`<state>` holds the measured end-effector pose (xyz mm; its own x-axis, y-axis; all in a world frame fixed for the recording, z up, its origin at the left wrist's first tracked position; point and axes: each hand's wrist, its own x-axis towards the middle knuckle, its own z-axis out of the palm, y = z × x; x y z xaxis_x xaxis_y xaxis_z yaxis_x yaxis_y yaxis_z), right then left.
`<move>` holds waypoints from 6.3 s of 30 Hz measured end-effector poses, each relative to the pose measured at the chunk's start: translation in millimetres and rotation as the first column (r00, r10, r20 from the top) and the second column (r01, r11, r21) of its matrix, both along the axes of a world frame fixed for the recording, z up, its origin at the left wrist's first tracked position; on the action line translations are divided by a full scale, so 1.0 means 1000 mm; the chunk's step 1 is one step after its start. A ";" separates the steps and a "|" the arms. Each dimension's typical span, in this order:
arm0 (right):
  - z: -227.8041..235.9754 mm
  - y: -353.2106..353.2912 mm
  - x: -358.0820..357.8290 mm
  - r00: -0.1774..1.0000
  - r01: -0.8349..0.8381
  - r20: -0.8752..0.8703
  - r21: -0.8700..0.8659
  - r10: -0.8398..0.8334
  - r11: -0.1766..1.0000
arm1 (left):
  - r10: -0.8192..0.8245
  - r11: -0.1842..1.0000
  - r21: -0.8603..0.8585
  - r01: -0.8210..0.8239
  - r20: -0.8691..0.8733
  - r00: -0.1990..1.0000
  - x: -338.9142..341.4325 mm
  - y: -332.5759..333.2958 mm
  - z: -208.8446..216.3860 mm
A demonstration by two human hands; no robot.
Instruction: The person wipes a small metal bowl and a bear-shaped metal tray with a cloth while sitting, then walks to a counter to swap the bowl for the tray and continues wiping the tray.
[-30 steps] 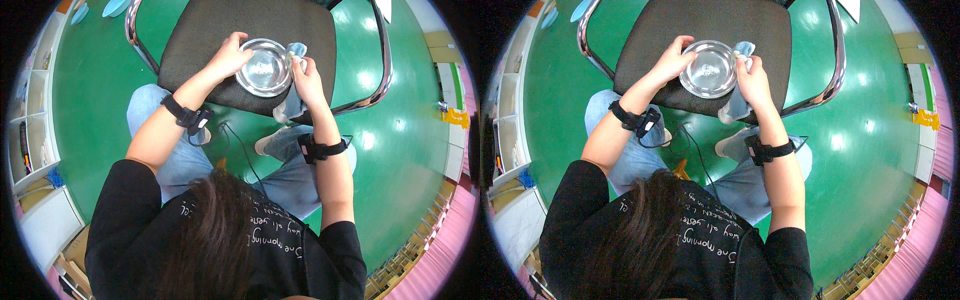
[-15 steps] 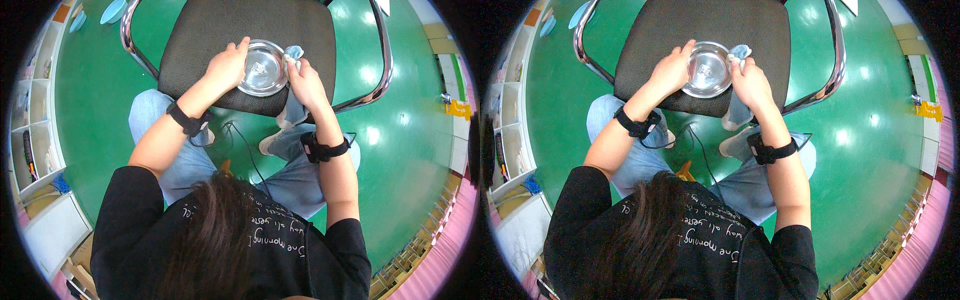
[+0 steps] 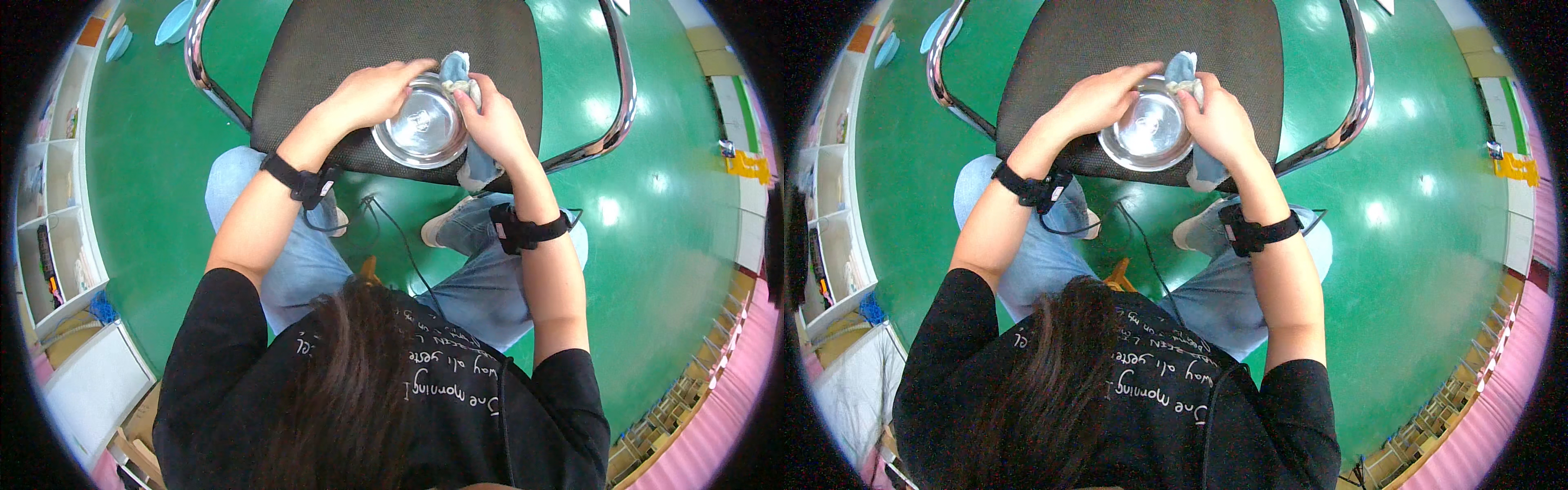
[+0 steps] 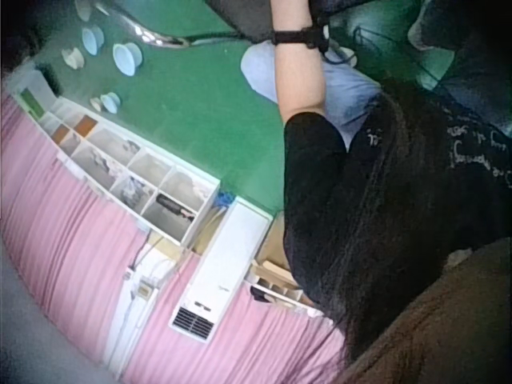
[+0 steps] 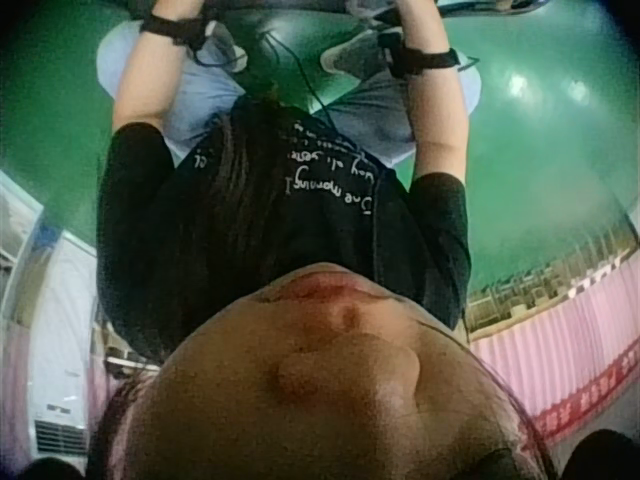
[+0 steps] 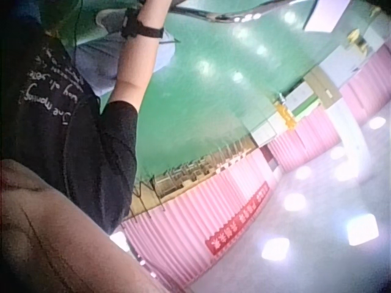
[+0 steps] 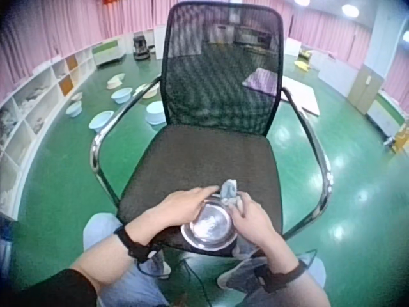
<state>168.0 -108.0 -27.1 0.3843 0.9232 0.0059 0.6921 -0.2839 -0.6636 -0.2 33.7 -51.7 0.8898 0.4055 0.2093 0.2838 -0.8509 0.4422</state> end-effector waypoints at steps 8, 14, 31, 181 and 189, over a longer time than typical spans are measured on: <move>0.001 -0.007 -0.005 0.995 0.084 0.064 -0.113 -0.077 0.990 | -0.179 0.758 -0.579 -0.302 -0.629 0.756 -0.030 0.000 0.048; 0.002 -0.010 -0.005 0.997 0.073 0.038 -0.165 -0.068 0.984 | -0.037 0.711 -0.617 -0.338 -0.513 0.858 -0.029 0.003 0.031; -0.003 0.012 0.004 0.955 -0.152 0.274 0.128 0.112 0.980 | 0.082 0.957 -0.270 -0.109 -0.109 0.991 -0.005 0.008 0.007; 0.001 0.036 -0.019 0.801 -0.301 0.545 0.006 0.249 0.954 | 0.266 0.844 -0.473 -0.253 -0.040 0.963 0.000 -0.009 -0.009; 0.010 0.028 -0.027 0.740 -0.631 0.295 -0.009 0.605 0.776 | 0.263 0.819 -0.500 -0.281 -0.107 0.959 -0.003 -0.001 -0.019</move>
